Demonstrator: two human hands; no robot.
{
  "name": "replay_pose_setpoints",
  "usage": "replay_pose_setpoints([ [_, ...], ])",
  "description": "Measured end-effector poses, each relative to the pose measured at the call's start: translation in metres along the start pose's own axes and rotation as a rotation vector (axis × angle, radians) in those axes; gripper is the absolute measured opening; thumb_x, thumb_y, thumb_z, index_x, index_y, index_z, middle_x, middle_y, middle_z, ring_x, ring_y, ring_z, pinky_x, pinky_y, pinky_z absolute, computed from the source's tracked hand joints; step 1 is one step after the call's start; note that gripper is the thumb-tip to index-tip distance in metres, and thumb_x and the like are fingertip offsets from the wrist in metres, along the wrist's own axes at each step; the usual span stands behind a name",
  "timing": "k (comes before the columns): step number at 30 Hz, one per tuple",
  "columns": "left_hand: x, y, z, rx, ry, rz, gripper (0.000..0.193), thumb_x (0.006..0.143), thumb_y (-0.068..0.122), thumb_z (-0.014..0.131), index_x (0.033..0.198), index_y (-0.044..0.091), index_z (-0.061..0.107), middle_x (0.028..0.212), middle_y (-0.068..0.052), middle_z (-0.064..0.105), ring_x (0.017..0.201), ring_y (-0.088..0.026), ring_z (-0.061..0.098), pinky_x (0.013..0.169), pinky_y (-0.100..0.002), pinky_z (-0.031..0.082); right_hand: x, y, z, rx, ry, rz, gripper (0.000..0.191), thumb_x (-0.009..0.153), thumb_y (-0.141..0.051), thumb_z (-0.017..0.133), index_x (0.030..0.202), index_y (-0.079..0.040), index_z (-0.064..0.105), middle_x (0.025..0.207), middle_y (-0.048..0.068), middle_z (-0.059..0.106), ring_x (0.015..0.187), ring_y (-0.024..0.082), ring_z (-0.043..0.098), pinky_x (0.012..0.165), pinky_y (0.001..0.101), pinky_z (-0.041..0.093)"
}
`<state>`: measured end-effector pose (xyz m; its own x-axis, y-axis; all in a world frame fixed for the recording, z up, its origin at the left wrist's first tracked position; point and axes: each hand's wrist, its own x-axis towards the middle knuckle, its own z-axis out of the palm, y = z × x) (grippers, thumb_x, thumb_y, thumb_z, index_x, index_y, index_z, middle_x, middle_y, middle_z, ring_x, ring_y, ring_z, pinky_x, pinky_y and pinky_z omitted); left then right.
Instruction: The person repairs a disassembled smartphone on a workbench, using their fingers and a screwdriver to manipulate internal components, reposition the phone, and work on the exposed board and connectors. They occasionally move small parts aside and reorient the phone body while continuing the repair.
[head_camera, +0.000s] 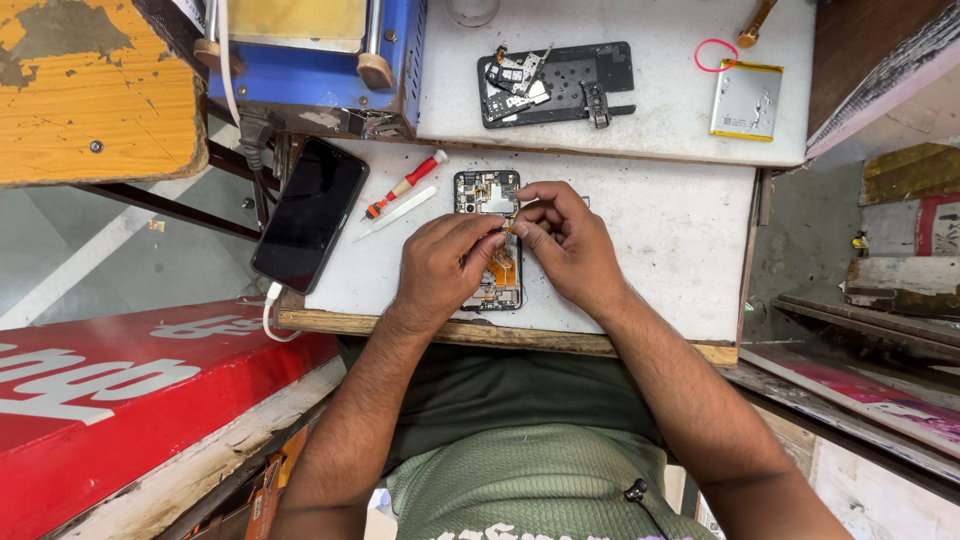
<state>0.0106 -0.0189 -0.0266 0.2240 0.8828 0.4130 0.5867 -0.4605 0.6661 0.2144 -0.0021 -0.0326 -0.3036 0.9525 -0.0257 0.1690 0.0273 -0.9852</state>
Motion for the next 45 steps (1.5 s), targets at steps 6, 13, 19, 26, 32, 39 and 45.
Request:
replay_pose_setpoints([
  [6, -0.001, -0.002, -0.002, -0.003, -0.005, 0.005, 0.018, 0.094, 0.016, 0.08, 0.108, 0.007, 0.074, 0.102, -0.007, 0.077, 0.095, -0.022, 0.075, 0.081, -0.035, 0.063, 0.001, 0.0, 0.002, 0.008, -0.012, 0.001, 0.03, 0.104, -0.004, 0.063, 0.133, -0.008, 0.053, 0.101, 0.003, 0.071, 0.097, 0.007, 0.068, 0.084, 0.0225, 0.057],
  [13, -0.002, -0.006, 0.001, 0.012, -0.029, -0.009, 0.015, 0.096, 0.018, 0.078, 0.108, 0.008, 0.074, 0.1, -0.007, 0.077, 0.094, -0.021, 0.076, 0.081, -0.032, 0.063, 0.003, -0.006, 0.003, -0.022, -0.011, 0.02, 0.03, 0.105, -0.006, 0.061, 0.133, -0.009, 0.052, 0.099, 0.005, 0.071, 0.095, 0.008, 0.068, 0.081, 0.024, 0.057],
  [19, 0.019, -0.016, -0.011, 0.075, 0.012, -0.224, 0.014, 0.098, 0.019, 0.074, 0.109, 0.009, 0.075, 0.103, -0.008, 0.077, 0.08, -0.022, 0.075, 0.072, -0.033, 0.063, 0.002, -0.013, 0.003, -0.17, 0.179, -0.128, 0.03, 0.107, 0.0, 0.053, 0.136, -0.007, 0.05, 0.121, 0.011, 0.071, 0.107, 0.016, 0.069, 0.082, 0.0281, 0.059],
  [26, 0.04, -0.018, -0.017, 0.24, -0.053, -0.124, 0.013, 0.094, 0.014, 0.075, 0.106, 0.008, 0.074, 0.098, -0.007, 0.073, 0.086, -0.029, 0.073, 0.074, -0.041, 0.06, 0.001, -0.015, 0.011, -0.584, 0.134, -0.306, 0.059, 0.094, 0.008, 0.056, 0.149, -0.009, 0.044, 0.141, 0.008, 0.066, 0.149, 0.037, 0.04, 0.121, 0.0538, 0.035],
  [32, 0.037, -0.016, -0.013, 0.306, -0.047, -0.093, 0.013, 0.094, 0.014, 0.075, 0.106, 0.009, 0.074, 0.097, -0.005, 0.071, 0.086, -0.027, 0.072, 0.073, -0.041, 0.059, 0.0, -0.014, 0.017, -0.67, 0.076, -0.272, 0.068, 0.093, 0.005, 0.058, 0.154, -0.016, 0.04, 0.149, 0.017, 0.053, 0.153, 0.044, 0.032, 0.121, 0.0575, 0.03],
  [39, 0.035, -0.018, -0.009, 0.352, -0.042, -0.074, 0.013, 0.095, 0.013, 0.075, 0.107, 0.009, 0.074, 0.097, -0.005, 0.071, 0.086, -0.026, 0.072, 0.072, -0.039, 0.059, 0.002, -0.011, 0.019, -0.804, -0.019, -0.32, 0.075, 0.094, 0.0, 0.06, 0.158, -0.021, 0.029, 0.14, 0.012, 0.059, 0.153, 0.045, 0.032, 0.123, 0.0635, 0.024],
  [45, 0.036, -0.017, -0.01, 0.343, -0.067, -0.11, 0.014, 0.095, 0.014, 0.074, 0.108, 0.008, 0.075, 0.098, -0.005, 0.071, 0.085, -0.026, 0.072, 0.073, -0.039, 0.06, 0.005, -0.01, 0.023, -0.863, -0.007, -0.345, 0.076, 0.094, 0.0, 0.06, 0.159, -0.022, 0.027, 0.147, 0.013, 0.057, 0.149, 0.045, 0.036, 0.122, 0.0646, 0.022],
])
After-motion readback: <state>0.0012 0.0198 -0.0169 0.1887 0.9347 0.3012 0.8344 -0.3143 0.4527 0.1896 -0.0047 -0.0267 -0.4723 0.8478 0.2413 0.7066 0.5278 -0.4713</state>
